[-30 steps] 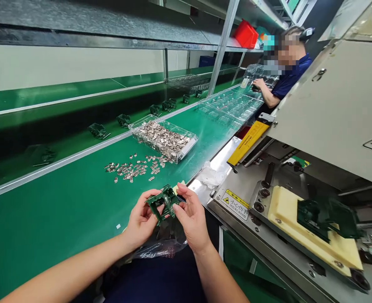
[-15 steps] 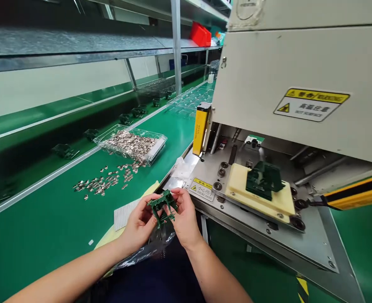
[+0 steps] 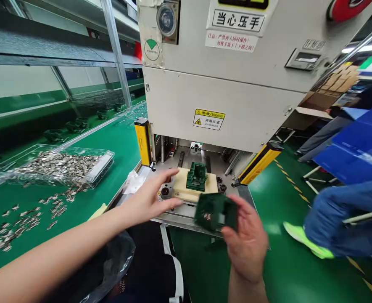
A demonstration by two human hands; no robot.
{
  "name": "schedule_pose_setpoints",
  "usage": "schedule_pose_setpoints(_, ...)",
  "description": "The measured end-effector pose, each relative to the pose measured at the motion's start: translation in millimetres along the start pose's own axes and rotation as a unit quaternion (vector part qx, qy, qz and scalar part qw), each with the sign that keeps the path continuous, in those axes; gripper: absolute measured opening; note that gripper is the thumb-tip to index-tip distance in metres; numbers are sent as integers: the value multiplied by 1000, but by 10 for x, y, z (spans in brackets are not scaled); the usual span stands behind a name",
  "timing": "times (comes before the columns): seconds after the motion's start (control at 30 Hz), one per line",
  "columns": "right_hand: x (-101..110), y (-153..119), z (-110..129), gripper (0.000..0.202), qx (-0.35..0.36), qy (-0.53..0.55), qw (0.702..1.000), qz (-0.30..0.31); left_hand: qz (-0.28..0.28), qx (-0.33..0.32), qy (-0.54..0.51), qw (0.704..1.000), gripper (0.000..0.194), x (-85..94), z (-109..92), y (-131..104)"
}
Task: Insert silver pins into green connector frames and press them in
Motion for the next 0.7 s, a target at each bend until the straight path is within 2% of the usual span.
schedule_pose_setpoints(0.07,184,157,29,53,67,-16,991,-111,-6,-2,35,999,79,-138,-23,376)
schedule_pose_setpoints(0.1,233,247,27,52,92,-31,986,-137,5,13,31,999,81,-193,-30,529)
schedule_pose_setpoints(0.17,252,432,-8,50,118,-70,982,-131,11,61,-6,998,78,-232,-36,708)
schedule_pose_setpoints(0.23,192,600,-82,50,126,-104,983,-79,-20,100,-64,993,72,-151,-15,673)
schedule_pose_setpoints(0.3,91,739,-189,52,108,-136,985,-8,-58,126,-120,983,68,27,56,427)
schedule_pose_setpoints(0.37,-25,849,-313,53,61,-187,978,73,-67,160,-151,973,65,242,185,36)
schedule_pose_setpoints(0.43,-130,929,-425,53,1,-250,956,154,-41,209,-147,966,62,425,354,-401)
schedule_pose_setpoints(0.5,-190,970,-485,53,-37,-302,930,206,-8,266,-129,955,62,526,533,-791)
schedule_pose_setpoints(0.6,-130,932,-435,57,-41,-361,902,234,42,307,-132,941,66,514,756,-1142)
schedule_pose_setpoints(0.67,-8,836,-322,62,-4,-406,886,225,70,292,-142,943,63,456,849,-1206)
schedule_pose_setpoints(0.7,52,777,-259,63,24,-416,887,199,79,276,-144,947,59,430,876,-1206)
Point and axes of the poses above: each hand's wrist, its own y-axis towards the middle knuckle, its own x-axis out of the back of the hand, z = x × y, the point moved 1 cm from there along y, towards the middle knuckle, and after that the axes turned 13 degrees about y, right-handed, at the moved point
